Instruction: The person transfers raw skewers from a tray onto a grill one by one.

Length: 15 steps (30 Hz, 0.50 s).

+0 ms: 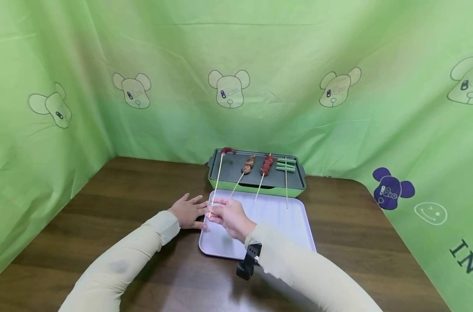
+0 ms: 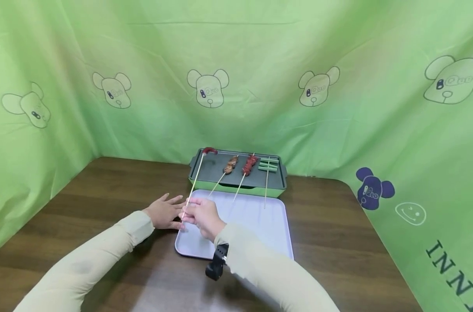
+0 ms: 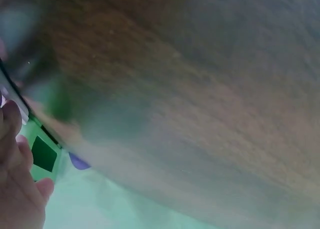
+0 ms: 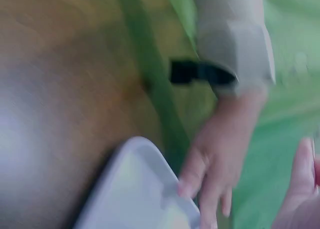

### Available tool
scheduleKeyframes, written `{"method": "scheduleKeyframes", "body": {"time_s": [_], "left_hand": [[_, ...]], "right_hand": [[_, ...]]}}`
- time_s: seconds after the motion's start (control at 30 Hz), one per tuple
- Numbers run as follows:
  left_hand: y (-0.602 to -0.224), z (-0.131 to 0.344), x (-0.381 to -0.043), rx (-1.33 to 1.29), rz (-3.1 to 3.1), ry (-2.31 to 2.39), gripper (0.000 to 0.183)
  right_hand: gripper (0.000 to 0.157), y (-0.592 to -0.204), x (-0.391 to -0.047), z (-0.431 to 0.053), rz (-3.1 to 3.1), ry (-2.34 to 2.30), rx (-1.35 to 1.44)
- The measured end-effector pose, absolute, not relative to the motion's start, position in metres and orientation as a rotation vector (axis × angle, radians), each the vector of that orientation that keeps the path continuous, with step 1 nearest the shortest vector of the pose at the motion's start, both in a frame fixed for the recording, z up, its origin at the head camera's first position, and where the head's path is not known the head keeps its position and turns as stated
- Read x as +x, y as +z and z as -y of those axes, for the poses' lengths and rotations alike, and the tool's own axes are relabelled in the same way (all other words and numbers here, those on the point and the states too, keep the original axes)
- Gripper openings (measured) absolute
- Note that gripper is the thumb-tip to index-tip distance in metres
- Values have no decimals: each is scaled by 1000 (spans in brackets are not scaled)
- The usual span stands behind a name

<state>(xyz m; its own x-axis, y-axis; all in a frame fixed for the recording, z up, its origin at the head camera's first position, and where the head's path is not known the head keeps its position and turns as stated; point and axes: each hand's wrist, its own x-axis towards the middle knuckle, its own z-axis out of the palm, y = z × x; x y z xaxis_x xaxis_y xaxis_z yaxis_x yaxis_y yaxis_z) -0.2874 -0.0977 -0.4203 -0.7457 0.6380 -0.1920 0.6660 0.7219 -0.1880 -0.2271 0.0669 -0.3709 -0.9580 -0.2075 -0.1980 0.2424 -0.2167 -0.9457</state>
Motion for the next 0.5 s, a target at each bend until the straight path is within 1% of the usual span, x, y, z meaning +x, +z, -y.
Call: {"method": "scheduleKeyframes", "body": {"time_s": [0.17,0.5], "left_hand": [[-418,92,-286,1034,-2808,-419,69],[-422,87,-291,1023,-2794,-446,70]], "right_hand": [[40,-375,-248,-70,-1765,-2230,64],[39,-374,-263,-77,-1797,-2198,190]]}}
